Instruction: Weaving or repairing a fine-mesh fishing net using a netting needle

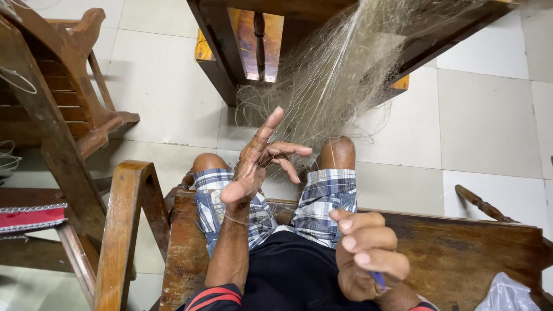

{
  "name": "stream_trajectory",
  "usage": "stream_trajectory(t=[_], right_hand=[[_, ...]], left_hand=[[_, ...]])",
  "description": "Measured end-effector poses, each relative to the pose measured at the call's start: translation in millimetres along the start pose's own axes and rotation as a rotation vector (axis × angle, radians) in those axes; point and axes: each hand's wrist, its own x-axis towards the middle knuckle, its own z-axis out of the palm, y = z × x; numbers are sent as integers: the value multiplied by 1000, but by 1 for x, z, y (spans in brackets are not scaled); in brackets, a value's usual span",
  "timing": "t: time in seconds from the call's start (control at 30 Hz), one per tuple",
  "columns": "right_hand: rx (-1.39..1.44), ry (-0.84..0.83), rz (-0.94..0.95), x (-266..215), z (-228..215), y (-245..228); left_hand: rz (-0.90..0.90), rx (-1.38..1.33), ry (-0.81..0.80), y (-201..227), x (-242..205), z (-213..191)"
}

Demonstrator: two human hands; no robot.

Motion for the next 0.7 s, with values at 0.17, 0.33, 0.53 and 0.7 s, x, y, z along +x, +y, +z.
stream_trajectory(t=[0.17, 0.33, 0.53, 0.7], right_hand=[[96, 124, 72, 18, 13, 7], [254, 181, 192, 30, 14, -1], [72, 182, 84, 29, 9, 4], [-74, 145, -39, 22, -4, 3]], left_hand=[[1, 0, -58, -5, 3, -1], [28, -35, -65, -11, 4, -1], [-7, -12, -30, -3, 6, 4], [38, 11, -36, -9, 8, 5]])
